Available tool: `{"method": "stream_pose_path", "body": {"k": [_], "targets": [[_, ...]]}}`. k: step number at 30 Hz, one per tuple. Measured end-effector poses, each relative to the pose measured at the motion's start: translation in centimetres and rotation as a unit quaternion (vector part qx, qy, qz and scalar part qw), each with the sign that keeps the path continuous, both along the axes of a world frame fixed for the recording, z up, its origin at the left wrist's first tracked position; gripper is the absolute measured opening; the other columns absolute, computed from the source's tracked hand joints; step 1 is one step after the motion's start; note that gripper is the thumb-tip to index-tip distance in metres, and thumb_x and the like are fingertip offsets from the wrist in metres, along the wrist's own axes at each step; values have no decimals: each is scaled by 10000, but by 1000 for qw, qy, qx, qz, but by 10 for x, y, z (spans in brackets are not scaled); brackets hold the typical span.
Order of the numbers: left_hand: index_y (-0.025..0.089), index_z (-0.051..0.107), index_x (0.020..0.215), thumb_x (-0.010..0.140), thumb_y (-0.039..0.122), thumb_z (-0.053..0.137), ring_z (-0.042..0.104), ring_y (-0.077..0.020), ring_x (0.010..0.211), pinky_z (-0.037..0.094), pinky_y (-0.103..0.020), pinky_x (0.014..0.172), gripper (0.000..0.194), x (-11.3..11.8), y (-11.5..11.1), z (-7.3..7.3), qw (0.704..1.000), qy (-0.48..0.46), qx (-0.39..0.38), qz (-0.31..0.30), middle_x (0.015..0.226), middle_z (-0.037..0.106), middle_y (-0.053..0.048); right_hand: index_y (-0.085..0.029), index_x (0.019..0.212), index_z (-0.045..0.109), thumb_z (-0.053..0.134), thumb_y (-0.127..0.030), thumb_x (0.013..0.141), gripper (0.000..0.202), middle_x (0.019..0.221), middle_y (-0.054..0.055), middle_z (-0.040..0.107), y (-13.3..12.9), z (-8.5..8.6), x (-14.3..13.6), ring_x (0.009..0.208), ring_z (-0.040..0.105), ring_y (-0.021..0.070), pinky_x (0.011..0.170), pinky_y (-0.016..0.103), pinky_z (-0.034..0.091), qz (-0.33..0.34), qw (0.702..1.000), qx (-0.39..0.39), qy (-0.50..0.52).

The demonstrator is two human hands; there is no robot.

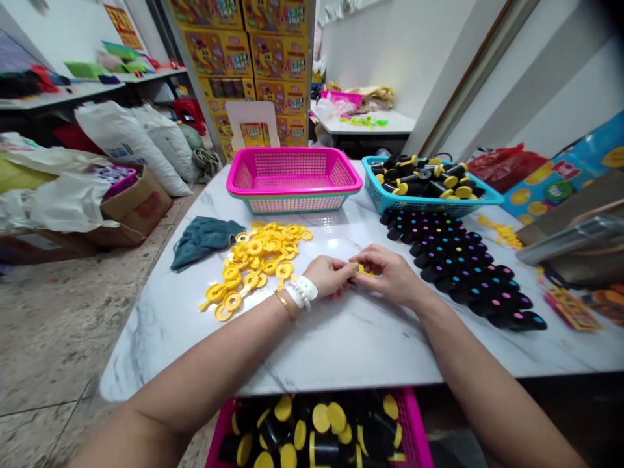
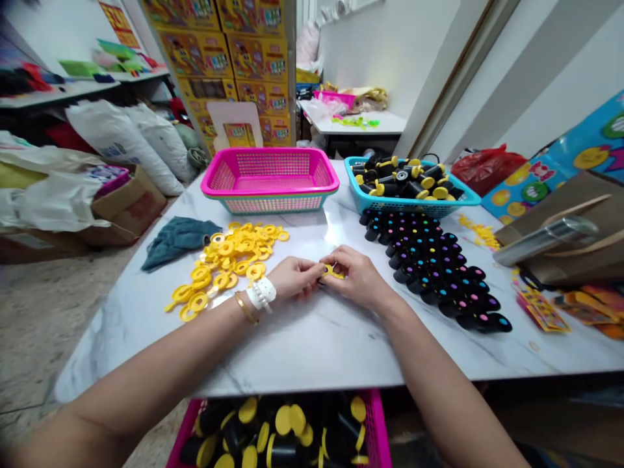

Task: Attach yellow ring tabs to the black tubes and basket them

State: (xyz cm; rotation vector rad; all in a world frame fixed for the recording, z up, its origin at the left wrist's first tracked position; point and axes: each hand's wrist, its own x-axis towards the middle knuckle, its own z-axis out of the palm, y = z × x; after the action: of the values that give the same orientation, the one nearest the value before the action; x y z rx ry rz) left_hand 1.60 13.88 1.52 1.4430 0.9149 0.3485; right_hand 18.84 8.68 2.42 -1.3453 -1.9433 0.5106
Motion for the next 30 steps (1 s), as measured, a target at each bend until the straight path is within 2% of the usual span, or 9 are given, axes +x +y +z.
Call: {"method": "stream_pose_path", "body": {"k": [8,12,14,16,19,22,24,27,30], "targets": [[89,622,735,910,263,552,566,-73,427,465,-168,439,256,6,-5,11,987,-54,-143,49,583,645,-38,-188,979,707,682,-253,790,202,854,39,614,-4,-2,1,710,582,148,644,278,493,1,1000,-4,19],[68,605,815,952,189,422,666,-133,569,557,-234,563,258,-3,-1,15,969,-92,-229,22,667,678,-99,-168,1061,696,661,-309,819,282,753,15,589,-3,-6,3,611,522,127,562,263,442,-25,997,-58,47],[84,601,964,922,119,434,668,-134,573,553,-240,563,176,-6,-1,13,975,-92,-201,-23,692,685,-76,-172,1121,684,618,-331,857,315,776,20,586,-2,-7,7,601,513,120,556,260,438,-14,996,-73,52],[127,588,1085,878,111,498,651,-140,525,533,-239,535,226,-6,-4,8,992,-51,-107,-48,645,672,-34,-194,1168,674,599,-344,876,336,835,32,585,-1,-7,11,631,531,121,585,264,455,18,996,-79,42],[149,640,1074,853,215,557,624,-168,458,507,-253,507,245,-6,-8,2,996,42,69,-32,554,647,-20,-219,1193,663,617,-358,868,356,891,44,597,-1,-9,14,668,556,130,609,267,474,49,992,-102,52],[172,678,1064,845,259,561,616,-169,446,486,-242,493,262,-6,-10,0,988,70,134,-23,543,653,-23,-214,1163,666,657,-358,837,356,939,52,648,-2,-12,16,700,582,146,626,276,485,39,989,-123,77],[185,668,1092,845,239,562,609,-152,443,475,-228,482,274,-5,-10,1,994,44,95,-27,567,657,-13,-210,1144,671,679,-348,819,353,955,52,678,-3,-14,19,743,603,162,663,288,493,30,989,-126,77],[148,619,1121,888,256,527,610,-135,462,464,-211,458,272,0,-10,4,997,-36,-61,-40,595,641,-12,-209,1136,685,684,-340,817,345,946,56,694,-4,-13,21,770,609,172,696,301,496,20,992,-116,55],[101,572,1110,960,307,419,611,-125,468,451,-191,435,298,6,-9,8,982,-64,-177,3,575,614,-21,-212,1182,668,685,-348,816,391,952,56,676,-4,-11,23,748,604,161,668,291,501,19,989,-130,74]]}}
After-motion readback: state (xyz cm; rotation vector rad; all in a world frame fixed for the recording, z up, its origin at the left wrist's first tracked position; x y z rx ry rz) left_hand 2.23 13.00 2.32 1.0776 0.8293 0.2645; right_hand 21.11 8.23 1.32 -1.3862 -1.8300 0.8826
